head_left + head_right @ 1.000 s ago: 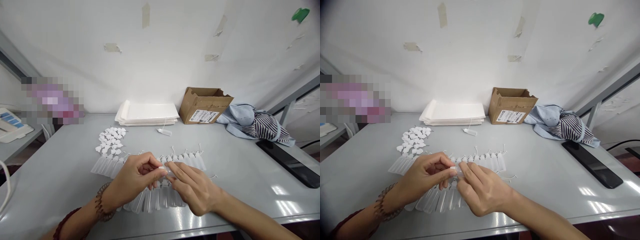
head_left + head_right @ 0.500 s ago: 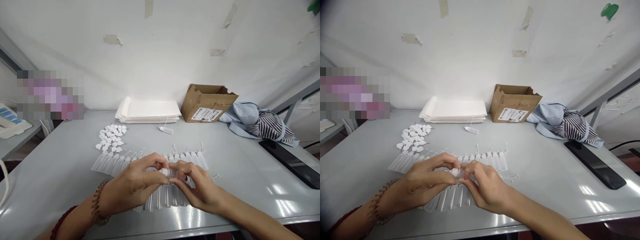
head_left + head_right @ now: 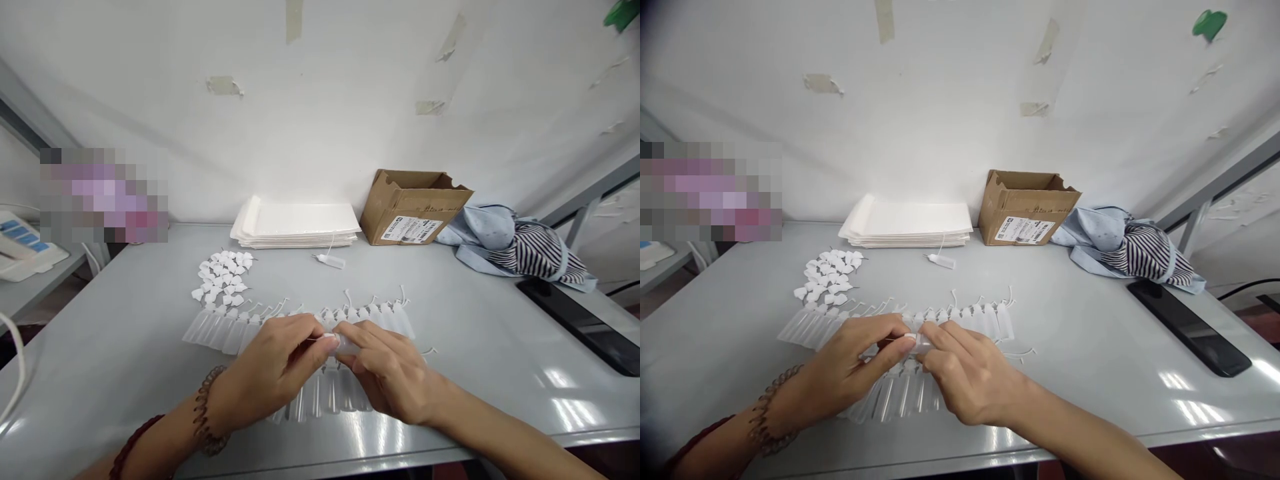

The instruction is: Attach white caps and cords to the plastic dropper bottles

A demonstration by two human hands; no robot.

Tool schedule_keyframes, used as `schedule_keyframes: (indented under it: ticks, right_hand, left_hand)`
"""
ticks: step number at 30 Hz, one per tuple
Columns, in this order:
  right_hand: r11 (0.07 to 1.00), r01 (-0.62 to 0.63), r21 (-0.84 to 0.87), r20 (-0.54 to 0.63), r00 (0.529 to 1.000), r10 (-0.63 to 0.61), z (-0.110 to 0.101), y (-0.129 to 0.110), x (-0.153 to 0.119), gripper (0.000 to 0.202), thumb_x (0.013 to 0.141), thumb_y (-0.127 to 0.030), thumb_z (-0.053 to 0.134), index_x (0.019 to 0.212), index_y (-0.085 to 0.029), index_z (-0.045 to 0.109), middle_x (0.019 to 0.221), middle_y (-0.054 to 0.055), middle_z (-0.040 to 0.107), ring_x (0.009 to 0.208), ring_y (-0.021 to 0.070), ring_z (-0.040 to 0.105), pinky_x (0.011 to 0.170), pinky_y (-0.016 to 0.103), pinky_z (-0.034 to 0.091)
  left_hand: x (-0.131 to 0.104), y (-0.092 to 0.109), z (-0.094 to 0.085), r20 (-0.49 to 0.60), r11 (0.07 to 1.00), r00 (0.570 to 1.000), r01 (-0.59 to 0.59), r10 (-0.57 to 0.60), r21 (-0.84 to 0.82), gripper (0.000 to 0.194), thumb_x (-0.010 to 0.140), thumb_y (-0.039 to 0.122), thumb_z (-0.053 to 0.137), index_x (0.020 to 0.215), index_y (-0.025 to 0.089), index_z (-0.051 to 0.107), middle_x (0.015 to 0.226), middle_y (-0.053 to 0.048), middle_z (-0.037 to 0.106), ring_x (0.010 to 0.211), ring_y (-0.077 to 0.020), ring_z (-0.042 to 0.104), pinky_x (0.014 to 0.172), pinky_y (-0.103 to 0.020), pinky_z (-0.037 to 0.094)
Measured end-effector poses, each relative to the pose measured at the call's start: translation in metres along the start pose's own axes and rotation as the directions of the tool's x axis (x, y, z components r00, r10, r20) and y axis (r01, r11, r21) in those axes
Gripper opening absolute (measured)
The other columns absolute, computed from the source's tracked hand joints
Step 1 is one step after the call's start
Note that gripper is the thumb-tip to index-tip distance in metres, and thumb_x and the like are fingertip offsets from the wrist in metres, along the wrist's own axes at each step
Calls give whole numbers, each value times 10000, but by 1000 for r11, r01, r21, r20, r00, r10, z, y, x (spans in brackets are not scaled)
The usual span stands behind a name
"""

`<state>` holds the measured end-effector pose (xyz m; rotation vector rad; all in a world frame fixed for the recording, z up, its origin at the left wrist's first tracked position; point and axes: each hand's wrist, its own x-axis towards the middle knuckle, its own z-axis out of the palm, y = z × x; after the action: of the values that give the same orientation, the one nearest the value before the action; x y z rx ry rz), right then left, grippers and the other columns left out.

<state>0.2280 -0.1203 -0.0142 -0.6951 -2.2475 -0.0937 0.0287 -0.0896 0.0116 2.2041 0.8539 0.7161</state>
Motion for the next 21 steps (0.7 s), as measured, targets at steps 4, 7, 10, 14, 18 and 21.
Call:
schedule_keyframes:
  ticks: [4,7,10,14,18,21]
  right_hand:
    - [993,49,-108,18,999,-47,-3,1,1,211,811,4,424,920,-175,412,933,165,652,660,165,537,488,290,450]
    - [983,88,-164,37,996,-83,-6,0,5,184,839,-12,367,916,-169,423,919,167,661,690,175,573,509,299,479]
    - [953,162,-254,51,987,-154,-9,-2,10,172,843,-12,344,869,-153,439,875,186,670,698,197,593,515,308,483]
    - [938,181,-295,111,982,-154,-9,-2,13,195,857,-36,335,786,-152,474,866,173,666,751,224,601,541,312,482]
    - [961,135,-240,114,987,-110,-6,2,11,215,849,-12,312,787,-174,439,840,138,643,683,184,546,526,298,461]
    - [997,16,-73,95,995,-9,-3,4,6,195,867,-17,310,867,-187,406,808,80,602,615,138,471,514,265,446]
  left_hand:
    - [-2,-3,-3,0,976,978,-206,206,64,87,910,166,484,925,135,564,800,-23,568,739,-126,505,673,-245,435]
    - [-1,-5,-6,14,981,983,-182,181,72,88,914,210,496,951,150,548,869,-34,586,809,-142,520,721,-262,435]
    - [-1,-3,-3,100,999,995,-20,16,37,275,957,283,398,720,174,483,643,32,506,584,-99,461,566,-228,380]
    - [-1,4,3,156,1000,987,23,-25,14,362,970,270,335,618,186,339,549,62,390,490,-77,370,500,-216,322]
    - [-2,5,5,91,998,995,-34,29,57,316,952,233,383,640,184,365,571,57,385,509,-80,371,500,-209,332]
    - [-3,-2,5,25,973,981,-192,190,127,197,944,184,403,764,161,480,681,7,492,620,-113,446,571,-228,391]
